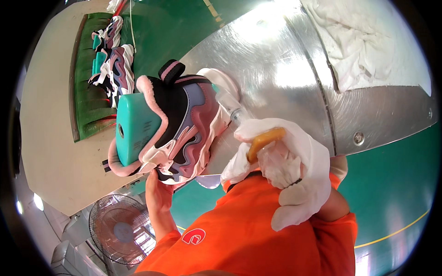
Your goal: The person uses a syringe to apply a clear liquid to the seams of a multi-colored sneaker. They hold the shoe with a teal plastic shoe tree inserted, rotate it to access different areas, and wipe the applied liquid with a white cloth. The person repeats this process on multiple shoes on a metal workbench.
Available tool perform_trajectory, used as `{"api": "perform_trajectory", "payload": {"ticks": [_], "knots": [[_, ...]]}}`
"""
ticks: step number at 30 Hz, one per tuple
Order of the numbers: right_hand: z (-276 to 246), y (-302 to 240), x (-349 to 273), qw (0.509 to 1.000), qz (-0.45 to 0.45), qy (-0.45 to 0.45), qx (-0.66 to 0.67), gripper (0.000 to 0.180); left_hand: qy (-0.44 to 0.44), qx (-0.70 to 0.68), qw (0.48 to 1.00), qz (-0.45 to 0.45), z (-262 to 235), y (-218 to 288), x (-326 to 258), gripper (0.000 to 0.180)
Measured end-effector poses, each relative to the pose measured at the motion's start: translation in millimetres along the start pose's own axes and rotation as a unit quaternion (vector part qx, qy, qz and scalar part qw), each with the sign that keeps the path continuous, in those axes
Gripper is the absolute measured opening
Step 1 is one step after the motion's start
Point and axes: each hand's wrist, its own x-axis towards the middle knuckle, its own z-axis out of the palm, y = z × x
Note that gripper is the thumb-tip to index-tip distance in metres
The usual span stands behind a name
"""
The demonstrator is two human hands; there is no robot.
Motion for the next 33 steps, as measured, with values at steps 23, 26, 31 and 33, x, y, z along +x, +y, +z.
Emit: {"api": "perform_trajectory", "payload": {"ticks": [23, 26, 31, 33], "knots": [[51.4, -52.7, 25.8, 0.944, 0.228, 0.207, -0.118, 0.078, -0.099, -0.001, 0.995, -0.033, 33.4, 2.8, -22.7, 0.061], [54.6, -56.1, 29.1, 0.939, 0.243, 0.201, -0.134, 0.077, -0.12, 0.003, 0.991, -0.053, 34.2, 0.0, -30.7, 0.061], [61.1, -57.4, 32.7, 0.935, 0.26, 0.181, -0.16, 0.075, -0.174, -0.028, 0.98, -0.088, 26.9, -9.8, -38.5, 0.059], [65.4, -59.2, 34.8, 0.928, 0.271, 0.188, -0.174, 0.073, -0.179, -0.037, 0.978, -0.095, 30.0, -12.7, -41.8, 0.059]]}}
